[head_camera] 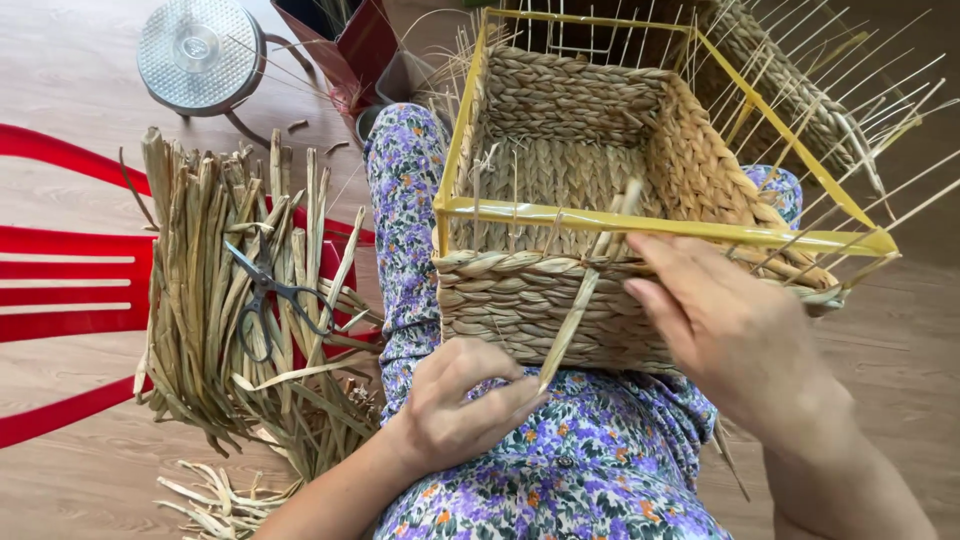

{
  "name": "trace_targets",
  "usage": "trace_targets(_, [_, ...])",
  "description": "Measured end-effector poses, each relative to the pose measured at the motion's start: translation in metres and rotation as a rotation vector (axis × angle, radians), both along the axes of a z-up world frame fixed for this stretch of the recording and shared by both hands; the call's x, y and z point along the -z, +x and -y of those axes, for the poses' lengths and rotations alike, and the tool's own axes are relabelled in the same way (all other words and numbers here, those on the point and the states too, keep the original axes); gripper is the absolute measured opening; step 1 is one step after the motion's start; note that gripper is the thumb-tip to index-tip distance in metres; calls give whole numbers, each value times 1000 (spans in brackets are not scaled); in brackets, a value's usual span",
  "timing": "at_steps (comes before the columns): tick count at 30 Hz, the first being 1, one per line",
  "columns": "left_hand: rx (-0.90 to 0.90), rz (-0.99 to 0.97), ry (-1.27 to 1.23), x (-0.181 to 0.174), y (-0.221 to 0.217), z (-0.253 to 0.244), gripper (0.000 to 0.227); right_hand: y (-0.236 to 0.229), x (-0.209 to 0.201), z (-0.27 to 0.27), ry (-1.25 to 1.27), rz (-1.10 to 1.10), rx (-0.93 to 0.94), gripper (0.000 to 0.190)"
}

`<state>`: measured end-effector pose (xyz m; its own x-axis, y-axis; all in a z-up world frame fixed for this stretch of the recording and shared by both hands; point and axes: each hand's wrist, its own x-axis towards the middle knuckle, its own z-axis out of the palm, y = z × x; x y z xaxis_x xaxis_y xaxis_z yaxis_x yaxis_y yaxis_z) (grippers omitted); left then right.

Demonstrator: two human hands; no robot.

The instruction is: The person trims the vertical reeds of a basket with shears and then weaves long, flat strips of dried plant material around a yellow frame by hand. They continue weaving the strips through the vertical reeds to build the sides of the basket.

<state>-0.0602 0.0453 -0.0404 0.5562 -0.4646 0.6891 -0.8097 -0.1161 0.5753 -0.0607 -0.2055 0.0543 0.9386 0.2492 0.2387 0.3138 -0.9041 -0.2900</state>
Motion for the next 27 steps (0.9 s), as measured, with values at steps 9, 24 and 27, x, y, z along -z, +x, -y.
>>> trace_targets(9, [216,-442,228,0,-14,-65,14,3,26,-3,218,-1,27,20])
trace_targets(24, [469,-1411,-133,25,20,41,35,-8,49,2,153,153,106,15])
trace_targets(27, [335,-1260,-16,15,5,15,33,-8,45,-1,152,155,113,11])
